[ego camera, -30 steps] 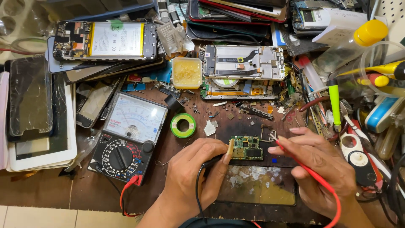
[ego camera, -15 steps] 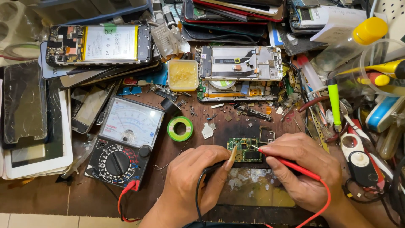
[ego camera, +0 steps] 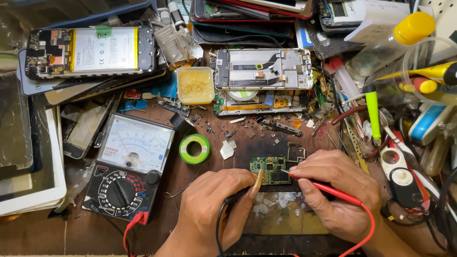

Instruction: Repairing a mobile phone circuit board using a heat gun, tweezers, and a multimeter.

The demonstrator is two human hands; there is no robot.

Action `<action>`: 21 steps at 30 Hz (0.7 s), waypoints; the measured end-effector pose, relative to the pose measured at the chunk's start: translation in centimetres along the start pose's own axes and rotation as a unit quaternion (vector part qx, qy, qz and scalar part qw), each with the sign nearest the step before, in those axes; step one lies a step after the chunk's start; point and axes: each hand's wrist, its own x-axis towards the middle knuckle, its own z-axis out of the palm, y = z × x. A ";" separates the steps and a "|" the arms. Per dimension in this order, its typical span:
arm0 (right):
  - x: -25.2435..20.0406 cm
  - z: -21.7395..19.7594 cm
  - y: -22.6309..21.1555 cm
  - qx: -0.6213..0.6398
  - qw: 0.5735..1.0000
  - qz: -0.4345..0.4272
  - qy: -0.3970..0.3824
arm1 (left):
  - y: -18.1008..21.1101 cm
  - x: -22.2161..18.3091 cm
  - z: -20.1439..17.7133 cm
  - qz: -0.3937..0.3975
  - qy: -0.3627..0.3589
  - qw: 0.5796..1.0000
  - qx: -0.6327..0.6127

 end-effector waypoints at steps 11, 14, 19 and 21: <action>-0.1 0.1 0.0 -0.007 1.000 0.021 0.016 | 0.0 -0.1 0.1 0.000 -0.001 1.000 0.002; 0.0 0.0 -0.2 -0.009 1.000 0.023 0.005 | -0.2 -0.2 0.1 -0.001 -0.005 1.000 0.011; -0.1 0.0 0.2 -0.001 1.000 0.015 -0.009 | -0.1 -0.1 0.1 -0.004 -0.005 1.000 0.010; 0.0 0.0 0.0 -0.003 1.000 0.013 -0.006 | 0.1 -0.1 0.1 -0.012 -0.007 1.000 0.009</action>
